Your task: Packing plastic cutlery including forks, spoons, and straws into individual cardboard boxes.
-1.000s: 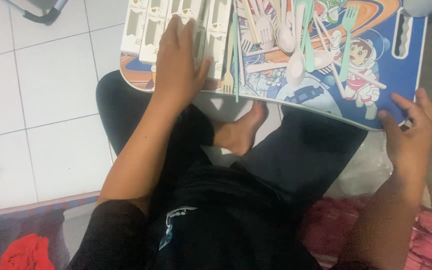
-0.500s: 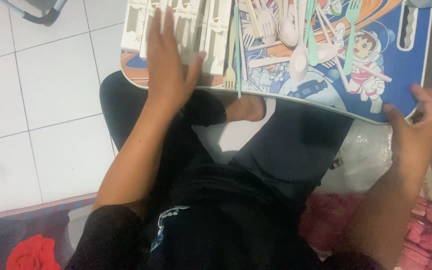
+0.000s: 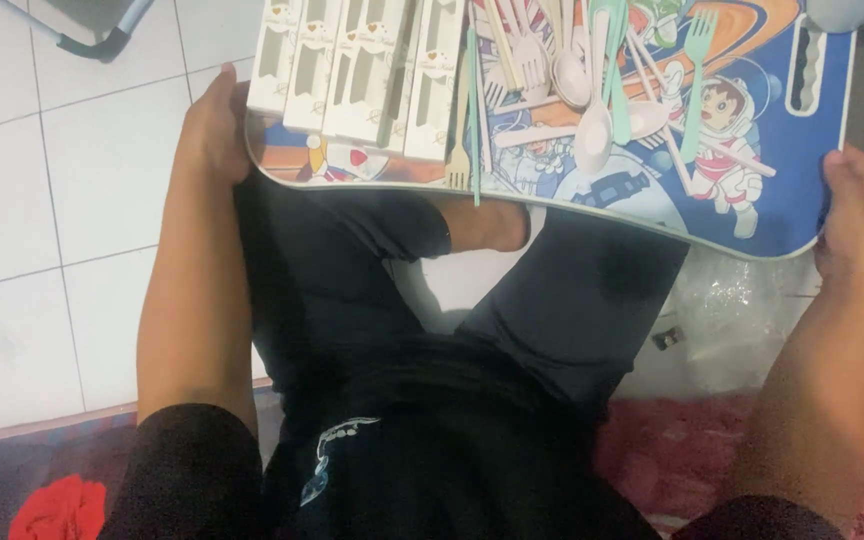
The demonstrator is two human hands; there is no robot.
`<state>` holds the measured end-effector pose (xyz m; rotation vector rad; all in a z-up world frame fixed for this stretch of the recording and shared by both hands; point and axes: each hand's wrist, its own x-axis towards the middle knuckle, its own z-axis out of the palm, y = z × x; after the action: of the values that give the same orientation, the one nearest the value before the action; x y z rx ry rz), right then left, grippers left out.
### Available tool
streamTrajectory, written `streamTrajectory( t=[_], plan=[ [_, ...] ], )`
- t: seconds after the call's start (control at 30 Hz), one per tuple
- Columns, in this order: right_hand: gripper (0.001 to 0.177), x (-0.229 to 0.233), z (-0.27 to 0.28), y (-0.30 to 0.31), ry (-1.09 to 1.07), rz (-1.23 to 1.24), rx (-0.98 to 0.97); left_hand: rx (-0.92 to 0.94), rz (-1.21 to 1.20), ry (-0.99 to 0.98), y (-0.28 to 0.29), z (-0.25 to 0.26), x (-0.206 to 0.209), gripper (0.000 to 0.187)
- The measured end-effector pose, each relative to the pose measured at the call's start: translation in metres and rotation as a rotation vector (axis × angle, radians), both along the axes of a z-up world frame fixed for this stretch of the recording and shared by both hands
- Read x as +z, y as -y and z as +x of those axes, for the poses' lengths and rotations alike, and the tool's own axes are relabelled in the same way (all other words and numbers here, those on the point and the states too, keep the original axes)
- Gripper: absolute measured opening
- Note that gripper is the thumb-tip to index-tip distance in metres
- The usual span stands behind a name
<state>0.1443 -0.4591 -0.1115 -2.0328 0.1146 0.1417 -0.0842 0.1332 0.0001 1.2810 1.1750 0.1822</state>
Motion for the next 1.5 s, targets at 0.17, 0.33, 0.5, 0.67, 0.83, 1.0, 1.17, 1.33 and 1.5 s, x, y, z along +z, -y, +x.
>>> streamTrajectory(
  t=[0.17, 0.33, 0.5, 0.67, 0.83, 1.0, 1.17, 1.33, 1.5],
  plan=[
    [0.036, -0.021, 0.046, 0.007, -0.060, 0.029, 0.029, 0.000, -0.232, 0.122, -0.011, 0.018, -0.007, 0.054],
    [0.036, -0.031, 0.058, 0.013, 0.001, -0.100, 0.004, -0.206, 0.094, -0.196, -0.032, 0.033, -0.022, 0.062],
    [0.023, -0.040, 0.056, 0.016, 0.038, -0.023, 0.022, -0.331, 0.240, -0.020, -0.022, 0.027, -0.020, 0.060],
    [0.030, -0.045, 0.061, 0.019, 0.043, -0.005, 0.029, -0.347, 0.266, -0.002, -0.017, 0.023, -0.016, 0.054],
    [0.041, -0.017, 0.042, 0.004, 0.048, -0.101, 0.053, -0.347, 0.307, -0.001, -0.027, 0.024, -0.029, 0.055],
    [0.032, -0.053, 0.064, 0.029, 0.131, -0.098, 0.086, -0.670, 0.815, -0.201, -0.032, 0.024, -0.035, 0.034],
    [0.033, -0.052, 0.061, 0.026, 0.126, -0.005, 0.094, -0.648, 0.819, -0.260, -0.059, 0.030, -0.056, 0.038],
    [0.043, -0.042, 0.049, 0.023, 0.184, -0.034, 0.165, -0.404, 0.598, -0.246, -0.033, 0.030, -0.043, 0.072],
    [0.035, -0.046, 0.050, 0.025, 0.081, 0.060, 0.039, -0.197, 0.347, -0.190, -0.004, 0.035, -0.012, 0.060]
  ],
)
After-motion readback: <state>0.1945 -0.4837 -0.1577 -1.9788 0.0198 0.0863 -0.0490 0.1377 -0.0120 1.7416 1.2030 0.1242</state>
